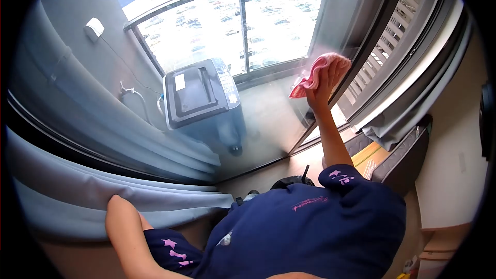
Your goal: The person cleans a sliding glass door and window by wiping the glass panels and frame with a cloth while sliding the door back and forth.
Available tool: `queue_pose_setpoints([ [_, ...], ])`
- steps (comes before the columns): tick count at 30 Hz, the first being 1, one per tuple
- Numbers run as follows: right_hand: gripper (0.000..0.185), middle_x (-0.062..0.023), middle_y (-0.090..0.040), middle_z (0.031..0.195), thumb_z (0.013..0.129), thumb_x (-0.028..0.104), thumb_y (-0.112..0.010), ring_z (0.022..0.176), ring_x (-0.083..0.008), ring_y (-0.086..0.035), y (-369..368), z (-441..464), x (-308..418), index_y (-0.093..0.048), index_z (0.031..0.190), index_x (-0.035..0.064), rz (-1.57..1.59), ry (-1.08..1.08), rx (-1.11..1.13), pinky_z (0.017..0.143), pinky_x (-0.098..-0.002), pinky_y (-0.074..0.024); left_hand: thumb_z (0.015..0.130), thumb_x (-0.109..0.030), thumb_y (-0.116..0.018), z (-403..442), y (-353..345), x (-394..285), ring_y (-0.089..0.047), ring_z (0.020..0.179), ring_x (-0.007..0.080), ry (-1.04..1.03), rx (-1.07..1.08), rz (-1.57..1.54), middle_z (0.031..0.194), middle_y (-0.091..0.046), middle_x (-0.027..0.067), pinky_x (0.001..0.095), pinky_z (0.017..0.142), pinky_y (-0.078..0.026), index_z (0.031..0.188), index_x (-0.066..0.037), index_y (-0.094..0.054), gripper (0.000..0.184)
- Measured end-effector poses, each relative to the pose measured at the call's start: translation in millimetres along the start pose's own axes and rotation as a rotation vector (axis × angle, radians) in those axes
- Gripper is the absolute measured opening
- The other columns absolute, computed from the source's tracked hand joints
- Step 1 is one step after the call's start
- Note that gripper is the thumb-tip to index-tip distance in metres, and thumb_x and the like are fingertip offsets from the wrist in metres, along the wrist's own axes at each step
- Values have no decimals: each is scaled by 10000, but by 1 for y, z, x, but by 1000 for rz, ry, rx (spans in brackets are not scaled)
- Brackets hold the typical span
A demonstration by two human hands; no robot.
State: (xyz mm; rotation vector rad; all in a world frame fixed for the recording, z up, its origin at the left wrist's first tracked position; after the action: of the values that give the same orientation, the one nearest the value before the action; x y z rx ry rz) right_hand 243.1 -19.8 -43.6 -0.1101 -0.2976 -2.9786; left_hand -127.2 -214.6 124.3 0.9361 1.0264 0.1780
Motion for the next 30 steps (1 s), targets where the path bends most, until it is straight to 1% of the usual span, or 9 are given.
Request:
queue_pose_setpoints([
  [4,611,-202,-189,1394,801,242,-499,1308,-362,-91,7,36,11,-257,1327,44,203,-257,-176,1046,-476,-25,724,-264,-523,-8,4,25,-547,642,213,109,61,18,674,-578,64,306,571,-408,665,-69,-552,206],
  [5,644,-241,-224,1356,803,450,-411,1268,-413,-142,-1,29,11,-303,1277,28,187,-360,-182,1023,-534,-48,719,-251,-519,-8,5,26,-541,695,223,150,139,6,716,-578,72,323,615,-405,695,-61,-555,195],
  [10,698,-230,-135,1397,844,536,-291,1303,-394,-55,-24,-58,20,-256,1305,12,60,-75,-42,1025,-543,21,689,-184,-500,-13,9,23,-509,963,277,352,534,-73,926,-580,113,407,835,-390,841,-19,-568,234],
  [13,560,-248,-195,1367,809,422,-426,1286,-427,-89,-12,-78,8,-381,1176,1,84,-169,47,1024,-544,6,677,-179,-506,-25,-3,26,-514,825,252,238,354,-143,875,-575,117,363,703,-391,768,-42,-568,176],
  [16,672,-255,-173,1374,800,424,-439,1284,-436,-72,-9,-66,-10,-266,1283,-9,80,-262,40,1027,-528,-5,668,-173,-512,-34,-20,25,-527,769,240,54,356,-147,848,-586,136,341,669,-394,767,-38,-575,179],
  [26,660,-238,-164,1389,795,366,-477,1295,-418,-81,-12,22,67,-249,1331,53,117,-103,-87,1029,-530,-5,707,-151,-503,-36,10,18,-555,700,262,75,576,-28,648,-569,133,359,590,-395,686,-55,-572,119],
  [28,574,-218,-267,1354,755,376,-525,1290,-424,-103,-25,-5,107,-403,1257,127,251,43,-57,1022,-552,-8,724,-152,-498,-27,21,26,-556,685,264,56,712,-133,619,-557,132,366,572,-388,676,-52,-562,127],
  [29,456,-153,-362,1297,753,373,-549,1227,-381,-241,-27,-17,130,-495,1157,169,236,168,36,997,-528,-100,755,-144,-479,-22,28,27,-558,846,251,35,976,-117,854,-597,158,359,684,-429,820,-22,-587,176],
  [30,344,-87,-457,1241,752,369,-572,1164,-338,-378,-28,-26,148,-587,1057,211,217,298,120,973,-504,-192,765,-134,-467,-28,16,27,-519,938,244,14,877,-150,966,-561,162,350,767,-404,911,-12,-563,213],
])
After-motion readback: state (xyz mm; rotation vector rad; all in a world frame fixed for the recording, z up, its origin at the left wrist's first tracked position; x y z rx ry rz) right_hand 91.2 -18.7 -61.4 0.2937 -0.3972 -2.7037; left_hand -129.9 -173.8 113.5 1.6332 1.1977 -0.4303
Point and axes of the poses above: each hand's wrist, its own z-axis towards the middle knuckle, its own y-axis out of the back of the hand, x = y × z, the point moved 4 cm from there along z, towards the middle knuckle
